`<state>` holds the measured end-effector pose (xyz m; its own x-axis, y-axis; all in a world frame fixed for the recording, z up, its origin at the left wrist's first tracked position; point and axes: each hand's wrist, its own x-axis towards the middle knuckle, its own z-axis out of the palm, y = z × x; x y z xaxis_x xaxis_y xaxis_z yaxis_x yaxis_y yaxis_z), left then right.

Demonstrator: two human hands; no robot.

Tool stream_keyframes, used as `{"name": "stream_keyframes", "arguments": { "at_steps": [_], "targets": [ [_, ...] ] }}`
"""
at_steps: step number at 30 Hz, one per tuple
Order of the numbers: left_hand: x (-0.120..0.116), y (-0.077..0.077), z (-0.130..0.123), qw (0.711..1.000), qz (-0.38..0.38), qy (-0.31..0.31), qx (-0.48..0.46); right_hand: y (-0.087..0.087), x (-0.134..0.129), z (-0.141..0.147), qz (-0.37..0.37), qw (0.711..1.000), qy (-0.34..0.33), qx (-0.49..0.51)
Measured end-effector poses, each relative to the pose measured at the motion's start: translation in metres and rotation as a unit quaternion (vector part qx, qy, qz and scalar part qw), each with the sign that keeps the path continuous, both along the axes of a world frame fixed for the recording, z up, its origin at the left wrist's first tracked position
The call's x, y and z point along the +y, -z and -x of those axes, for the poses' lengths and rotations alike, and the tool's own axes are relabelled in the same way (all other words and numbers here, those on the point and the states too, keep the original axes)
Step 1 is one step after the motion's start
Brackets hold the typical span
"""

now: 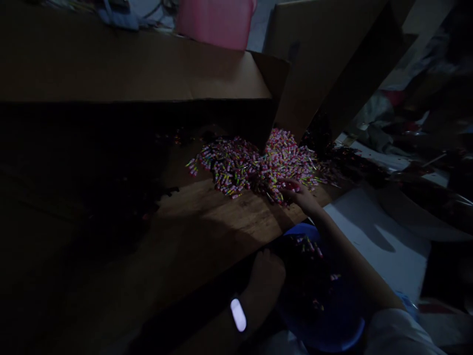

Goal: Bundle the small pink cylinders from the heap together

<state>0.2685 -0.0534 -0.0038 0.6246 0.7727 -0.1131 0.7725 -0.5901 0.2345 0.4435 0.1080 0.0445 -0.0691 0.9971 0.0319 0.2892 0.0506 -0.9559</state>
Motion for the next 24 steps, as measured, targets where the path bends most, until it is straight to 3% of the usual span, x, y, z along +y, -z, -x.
{"name": "stream_keyframes", "arguments": {
  "at_steps": [3,6,9,12,14,16,18,21,24],
  "targets": [
    [0.009,-0.031,0.017,0.997,0.007,-0.066,-0.025,-0.006,-0.001,-0.004,0.012,0.999,0.030,0.038],
    [0.017,-0.036,0.016,0.986,0.064,-0.054,-0.143,-0.005,0.004,-0.008,0.001,0.996,0.054,0.078],
    [0.012,-0.004,-0.003,0.962,0.136,-0.012,-0.238,0.008,0.013,-0.007,-0.009,0.997,0.072,0.041],
    [-0.005,0.046,-0.020,0.971,0.089,0.048,-0.214,0.026,0.020,-0.002,-0.044,0.990,0.050,-0.124],
    [-0.017,0.071,-0.025,0.962,0.076,0.114,-0.238,0.036,0.023,0.001,-0.091,0.956,0.000,-0.280],
    [-0.024,0.080,-0.025,0.952,0.092,0.146,-0.252,0.042,0.024,0.005,-0.131,0.904,-0.067,-0.401],
    [-0.024,0.073,-0.019,0.953,0.099,0.147,-0.247,0.044,0.023,0.008,-0.166,0.843,-0.134,-0.494],
    [-0.010,0.040,0.007,0.959,0.045,0.127,-0.249,0.047,0.020,0.008,-0.217,0.734,-0.212,-0.608],
    [0.018,0.004,0.063,0.960,-0.040,0.042,-0.275,0.057,0.016,-0.001,-0.256,0.690,-0.243,-0.631]
  ]
}}
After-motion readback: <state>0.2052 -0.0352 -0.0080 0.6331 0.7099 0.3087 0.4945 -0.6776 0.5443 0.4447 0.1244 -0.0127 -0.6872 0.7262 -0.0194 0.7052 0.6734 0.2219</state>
